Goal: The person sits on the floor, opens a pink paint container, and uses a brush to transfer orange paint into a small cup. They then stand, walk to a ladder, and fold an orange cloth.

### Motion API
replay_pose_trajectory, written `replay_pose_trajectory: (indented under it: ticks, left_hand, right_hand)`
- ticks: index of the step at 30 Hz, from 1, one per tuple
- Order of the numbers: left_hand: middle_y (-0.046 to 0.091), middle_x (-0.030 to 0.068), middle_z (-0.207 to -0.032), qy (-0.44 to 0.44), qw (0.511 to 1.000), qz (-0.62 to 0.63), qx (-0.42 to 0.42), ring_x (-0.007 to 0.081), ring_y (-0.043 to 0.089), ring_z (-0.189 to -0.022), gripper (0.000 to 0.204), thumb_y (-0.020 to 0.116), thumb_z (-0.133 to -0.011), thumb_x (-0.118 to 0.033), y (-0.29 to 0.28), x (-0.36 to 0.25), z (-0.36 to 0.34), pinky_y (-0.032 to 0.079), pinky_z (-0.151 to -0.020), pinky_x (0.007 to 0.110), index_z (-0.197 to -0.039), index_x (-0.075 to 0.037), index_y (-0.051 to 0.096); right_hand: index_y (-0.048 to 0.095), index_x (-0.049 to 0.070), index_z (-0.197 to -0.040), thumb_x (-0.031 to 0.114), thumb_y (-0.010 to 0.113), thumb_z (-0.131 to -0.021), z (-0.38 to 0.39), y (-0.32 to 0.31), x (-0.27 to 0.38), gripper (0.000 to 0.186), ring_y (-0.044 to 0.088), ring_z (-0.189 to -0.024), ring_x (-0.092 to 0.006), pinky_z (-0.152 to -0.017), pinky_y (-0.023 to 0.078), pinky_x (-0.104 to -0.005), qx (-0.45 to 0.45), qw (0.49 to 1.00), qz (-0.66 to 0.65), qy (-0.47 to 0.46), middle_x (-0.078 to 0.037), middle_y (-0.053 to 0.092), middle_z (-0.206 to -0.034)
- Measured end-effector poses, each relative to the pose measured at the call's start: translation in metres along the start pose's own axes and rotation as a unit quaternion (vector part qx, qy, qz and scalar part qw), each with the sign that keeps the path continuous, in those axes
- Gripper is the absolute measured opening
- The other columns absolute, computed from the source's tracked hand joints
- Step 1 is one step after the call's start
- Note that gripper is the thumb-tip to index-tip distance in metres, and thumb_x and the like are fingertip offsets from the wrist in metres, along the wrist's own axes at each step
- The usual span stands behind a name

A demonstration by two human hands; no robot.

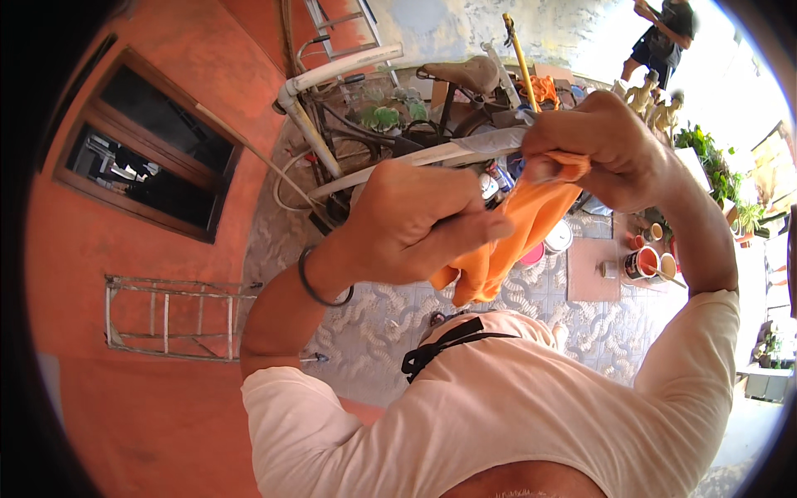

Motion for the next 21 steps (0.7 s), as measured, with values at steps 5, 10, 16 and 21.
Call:
replay_pose_trajectory:
  ticks: [5,10,16,21]
  left_hand:
    - [0.05,-0.0004,-0.064,-0.176,0.973,0.146,-0.027,0.0066,0.044,-0.055,0.034,0.079,-0.094,-0.014,-0.01,0.032,0.042,0.032,-0.049,0.029,-0.074,-0.005,0.053]
    - [0.054,0.0009,-0.061,-0.251,0.948,0.196,0.01,0.0061,0.046,-0.055,0.026,0.08,-0.094,-0.016,-0.017,0.063,0.088,0.036,-0.049,0.027,-0.08,-0.002,0.064]
    - [0.068,0.0035,-0.07,-0.321,0.928,0.036,0.188,0.0102,0.058,-0.061,0.018,0.079,-0.093,-0.015,-0.028,0.076,0.092,0.043,-0.055,0.028,-0.101,0.001,0.078]
    - [0.069,0.0031,-0.084,-0.394,0.905,0.156,-0.04,0.0134,0.065,-0.077,0.015,0.075,-0.095,-0.014,-0.103,0.109,0.171,0.047,-0.067,0.027,-0.093,0.0,0.075]
  right_hand:
    - [0.067,0.002,-0.108,0.003,0.067,-0.092,0.044,-0.046,-0.068,0.015,0.071,-0.088,-0.0159,-0.083,0.055,-0.0313,-0.171,0.982,0.075,-0.008,-0.009,0.074,-0.095]
    - [0.067,0.003,-0.109,0.012,0.06,-0.1,0.131,-0.089,-0.159,0.015,0.061,-0.091,-0.0081,-0.087,0.05,-0.0263,-0.305,0.927,0.032,0.217,0.0,0.069,-0.094]
    - [0.071,0.001,-0.108,0.012,0.058,-0.105,0.197,-0.123,-0.221,0.017,0.058,-0.09,-0.0057,-0.084,0.047,-0.024,-0.412,0.879,0.017,0.24,0.004,0.064,-0.092]
    - [0.074,0.003,-0.11,0.028,0.065,-0.104,0.32,-0.153,-0.241,0.027,0.062,-0.091,-0.0085,-0.084,0.049,-0.0268,-0.54,0.753,0.06,0.371,0.0,0.069,-0.095]
Point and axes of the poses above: each hand's wrist, its own z-axis away from the middle knuckle, its own y-axis out of the palm, x = y × z, the point moved 9 cm from there along -z, towards the middle knuckle
